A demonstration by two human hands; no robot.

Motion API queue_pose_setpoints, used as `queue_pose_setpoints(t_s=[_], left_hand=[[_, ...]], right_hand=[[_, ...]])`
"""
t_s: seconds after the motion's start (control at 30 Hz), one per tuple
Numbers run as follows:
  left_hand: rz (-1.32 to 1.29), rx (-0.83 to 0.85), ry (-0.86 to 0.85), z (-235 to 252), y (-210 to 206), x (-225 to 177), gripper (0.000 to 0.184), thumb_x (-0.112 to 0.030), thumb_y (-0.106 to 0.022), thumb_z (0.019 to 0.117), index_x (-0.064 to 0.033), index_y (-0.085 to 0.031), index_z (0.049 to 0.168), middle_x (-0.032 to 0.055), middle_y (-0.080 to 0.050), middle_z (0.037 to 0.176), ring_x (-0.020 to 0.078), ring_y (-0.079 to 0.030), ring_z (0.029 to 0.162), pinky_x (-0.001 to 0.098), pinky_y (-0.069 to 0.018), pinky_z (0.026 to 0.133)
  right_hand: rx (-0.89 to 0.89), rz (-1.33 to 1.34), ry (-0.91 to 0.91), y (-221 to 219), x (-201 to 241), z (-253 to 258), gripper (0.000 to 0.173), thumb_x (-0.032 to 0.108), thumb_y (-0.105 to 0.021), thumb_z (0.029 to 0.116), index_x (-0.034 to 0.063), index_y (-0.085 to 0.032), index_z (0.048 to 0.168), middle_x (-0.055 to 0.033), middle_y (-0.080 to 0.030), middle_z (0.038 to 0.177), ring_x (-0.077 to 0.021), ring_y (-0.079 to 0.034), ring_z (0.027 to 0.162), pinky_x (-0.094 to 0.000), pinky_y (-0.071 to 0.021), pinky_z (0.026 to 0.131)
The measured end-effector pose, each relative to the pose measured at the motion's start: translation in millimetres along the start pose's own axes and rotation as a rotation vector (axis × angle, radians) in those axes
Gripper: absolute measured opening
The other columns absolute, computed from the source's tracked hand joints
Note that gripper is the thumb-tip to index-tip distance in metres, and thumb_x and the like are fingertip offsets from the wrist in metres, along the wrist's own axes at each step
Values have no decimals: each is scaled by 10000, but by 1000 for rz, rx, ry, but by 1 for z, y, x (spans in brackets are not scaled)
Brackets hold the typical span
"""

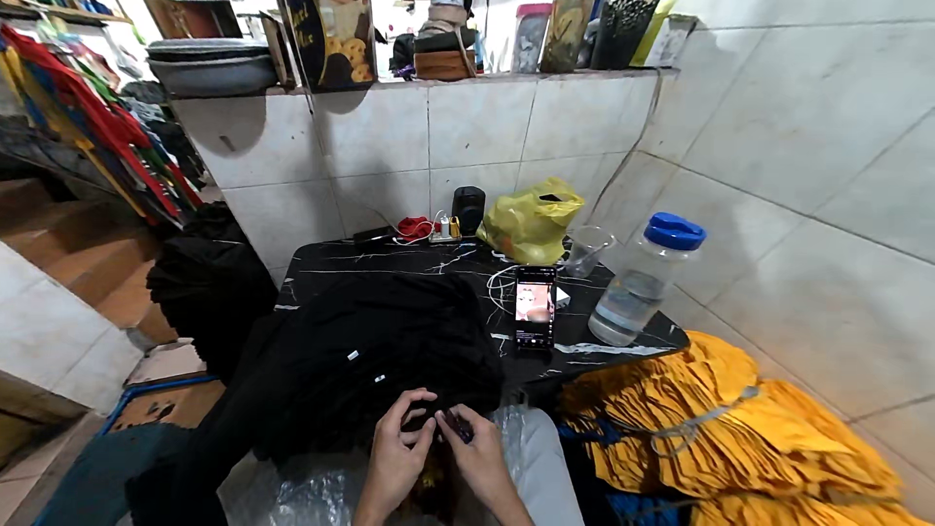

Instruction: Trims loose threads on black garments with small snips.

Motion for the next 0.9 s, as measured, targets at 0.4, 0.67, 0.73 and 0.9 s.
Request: queue_pose_setpoints(t_s=[0.4,0.67,0.73,0.9], left_hand=[[79,76,17,0,-1,-3,370,-44,-703,917,-91,-682,1283,27,-687,1300,160,-710,1112,332,-657,859],[98,134,1,1,-5,2,345,-46,-753,883,-105,-734,1222,24,-714,1253,163,-701,1126,326,-634,917],[223,89,-60,-1,-6,3,322,-103,-794,828,-153,-791,1146,12,-740,1214,144,-675,1186,303,-606,951],[274,15,-159,0,-4,0,148,-167,-808,841,-165,-835,987,-40,-791,1006,76,-735,984,275,-601,930]], right_hand=[[41,-97,33,-7,1,-9,180,238,-585,994,95,-691,961,-14,-667,792,-133,-659,730,-356,-567,707],[-9,-40,207,9,23,-12,130,187,-620,930,81,-682,890,-12,-621,730,-95,-597,660,-288,-517,620],[10,-59,199,9,23,-10,132,204,-647,916,85,-702,905,-14,-655,756,-101,-630,694,-307,-539,655],[-30,23,190,15,13,-12,137,197,-710,909,91,-725,994,-3,-707,856,-64,-661,734,-247,-572,672]])
Point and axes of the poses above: each hand's wrist, its own z-axis towards the middle knuckle, its own y-axis out of the back of the hand, x = y × z, the point moved 8 cm from there along z, towards the middle knuckle
